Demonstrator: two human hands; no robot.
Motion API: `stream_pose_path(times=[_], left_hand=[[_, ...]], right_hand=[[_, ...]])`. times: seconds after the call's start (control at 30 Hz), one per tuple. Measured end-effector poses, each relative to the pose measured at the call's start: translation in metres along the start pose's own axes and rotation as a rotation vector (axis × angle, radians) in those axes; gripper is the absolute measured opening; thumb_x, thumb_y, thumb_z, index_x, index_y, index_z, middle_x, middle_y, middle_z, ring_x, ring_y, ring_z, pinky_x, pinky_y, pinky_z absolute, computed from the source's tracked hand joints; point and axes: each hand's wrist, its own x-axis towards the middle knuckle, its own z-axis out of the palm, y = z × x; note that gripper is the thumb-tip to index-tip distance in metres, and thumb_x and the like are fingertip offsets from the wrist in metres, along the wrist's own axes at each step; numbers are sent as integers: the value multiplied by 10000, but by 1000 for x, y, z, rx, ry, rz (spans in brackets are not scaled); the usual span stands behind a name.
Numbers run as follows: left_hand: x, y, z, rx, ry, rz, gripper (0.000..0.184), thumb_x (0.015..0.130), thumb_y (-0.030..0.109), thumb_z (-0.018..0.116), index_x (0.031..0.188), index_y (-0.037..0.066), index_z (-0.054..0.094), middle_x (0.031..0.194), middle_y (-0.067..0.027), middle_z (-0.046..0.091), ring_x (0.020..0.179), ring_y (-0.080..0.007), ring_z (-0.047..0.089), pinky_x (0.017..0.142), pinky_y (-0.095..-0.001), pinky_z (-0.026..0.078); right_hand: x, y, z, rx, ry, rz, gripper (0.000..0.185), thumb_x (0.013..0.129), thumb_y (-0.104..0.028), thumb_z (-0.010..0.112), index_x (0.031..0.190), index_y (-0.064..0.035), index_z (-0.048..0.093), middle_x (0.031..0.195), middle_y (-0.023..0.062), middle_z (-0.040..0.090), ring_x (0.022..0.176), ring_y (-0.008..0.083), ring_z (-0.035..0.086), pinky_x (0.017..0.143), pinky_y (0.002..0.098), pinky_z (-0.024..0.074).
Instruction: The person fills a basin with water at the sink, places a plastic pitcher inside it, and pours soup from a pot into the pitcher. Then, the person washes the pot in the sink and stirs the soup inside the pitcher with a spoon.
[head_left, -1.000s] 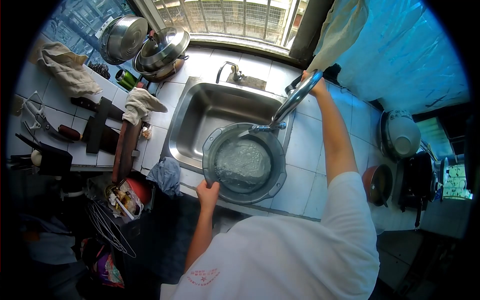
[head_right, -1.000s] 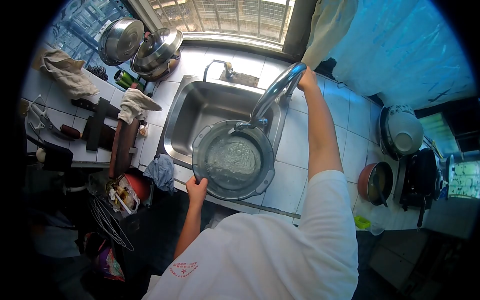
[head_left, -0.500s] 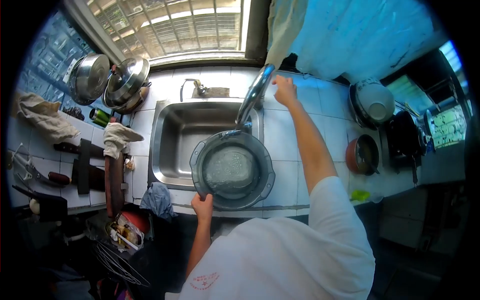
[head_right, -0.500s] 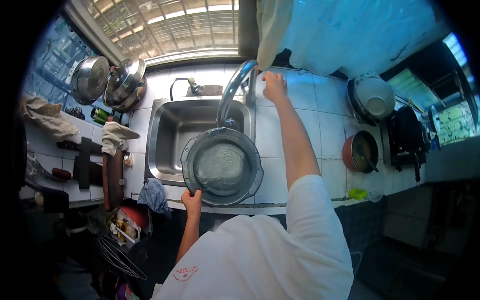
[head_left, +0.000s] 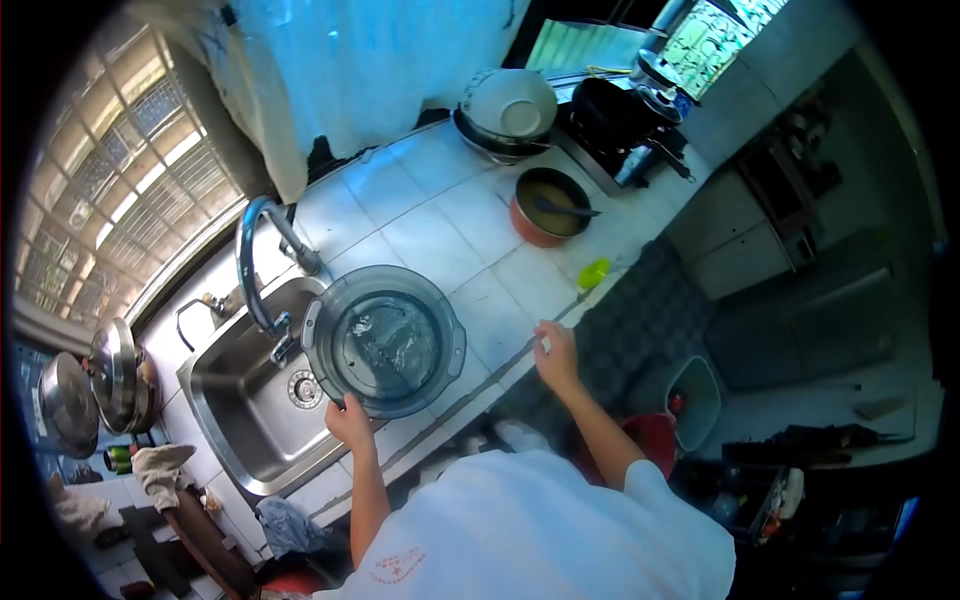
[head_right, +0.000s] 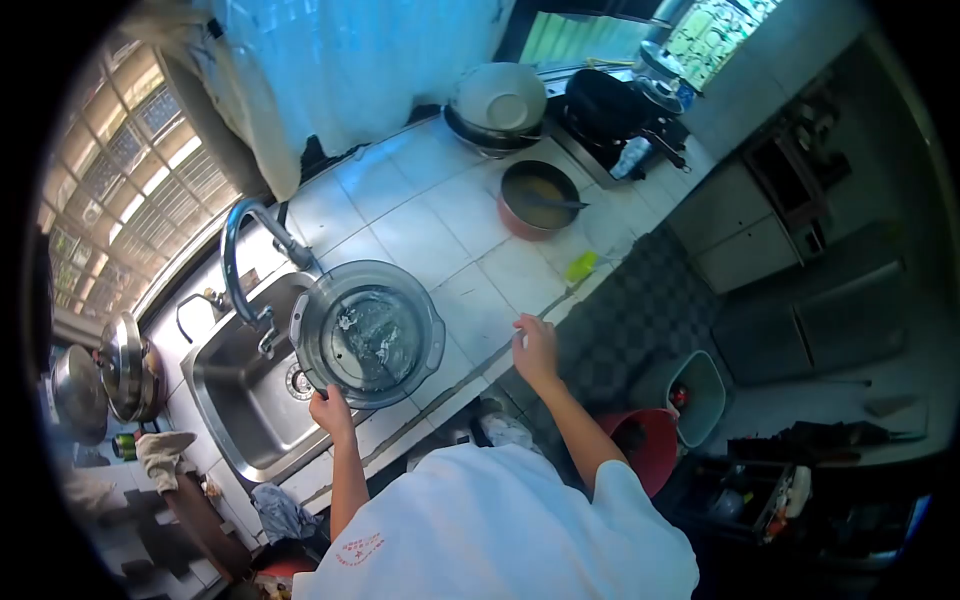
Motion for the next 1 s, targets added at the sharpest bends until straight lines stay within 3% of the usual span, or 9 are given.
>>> stream_pose_path(times=[0.27, 0.43, 0.53, 0.57, 0.67, 0.77, 0.87, 0.97, 1.0], left_hand=[[20, 25, 96, 82, -17, 63, 323, 709, 230, 532, 560, -52, 480, 534, -197, 517, 508, -332, 499, 548, -428, 397], [22, 56, 142, 26, 43, 19, 349, 712, 256, 538, 587, -69, 520, 545, -191, 548, 505, -293, 514, 553, -410, 409], [31, 60, 169, 34, 80, 7, 333, 725, 232, 541, 595, -75, 531, 506, -139, 535, 482, -210, 488, 517, -376, 401], [29, 65, 175, -19, 73, -37, 300, 728, 204, 544, 590, -62, 535, 504, -87, 522, 475, -150, 457, 476, -332, 374], [40, 66, 197, -280, 33, -141, 206, 738, 142, 552, 641, -39, 560, 549, -24, 520, 472, -94, 411, 440, -261, 310], [44, 73, 207, -296, 26, -153, 200, 774, 152, 559, 680, -24, 561, 630, -49, 571, 542, -109, 499, 487, -238, 389], [36, 65, 201, -563, -57, -289, 252, 862, 277, 574, 875, 27, 544, 829, -57, 601, 659, -129, 577, 581, -246, 485], [-28, 121, 191, -528, 188, -347, 221, 882, 261, 546, 802, 58, 510, 781, -41, 587, 636, -108, 571, 556, -209, 474], [-44, 102, 191, -477, 191, -269, 211, 889, 243, 533, 802, 51, 516, 756, -43, 582, 633, -112, 567, 564, -217, 472]], right_hand=[[44, 99, -87, -50, 294, 153, 208, 711, -12, 577, 915, -50, 561, 934, 112, 571, 832, 309, 506, 741, 391, 407], [108, 157, -125, -61, 365, 170, 186, 726, -20, 579, 910, -47, 567, 921, 104, 570, 820, 287, 513, 725, 371, 420], [142, 205, -130, -25, 308, 204, 170, 743, -44, 582, 913, -45, 581, 886, 95, 575, 795, 255, 521, 714, 350, 427], [150, 221, -127, 1, 285, 219, 168, 754, -60, 588, 920, -43, 588, 874, 90, 579, 777, 235, 529, 697, 336, 433], [175, 256, -121, 215, 137, 320, 192, 797, -110, 587, 973, -35, 597, 881, 90, 592, 759, 200, 548, 667, 304, 450], [194, 286, -107, 289, 39, 249, 220, 838, -157, 567, 1017, -32, 596, 905, 94, 605, 766, 185, 565, 657, 284, 462], [213, 284, -106, 324, -126, 314, 300, 888, -262, 510, 1048, -21, 589, 959, 124, 615, 837, 207, 582, 717, 300, 467], [225, 307, -91, 433, -238, 294, 401, 908, -356, 461, 1050, -2, 585, 979, 149, 619, 884, 242, 589, 763, 319, 458], [228, 313, -85, 493, -282, 277, 463, 915, -407, 430, 1046, 9, 584, 979, 163, 620, 906, 264, 590, 786, 328, 451]])
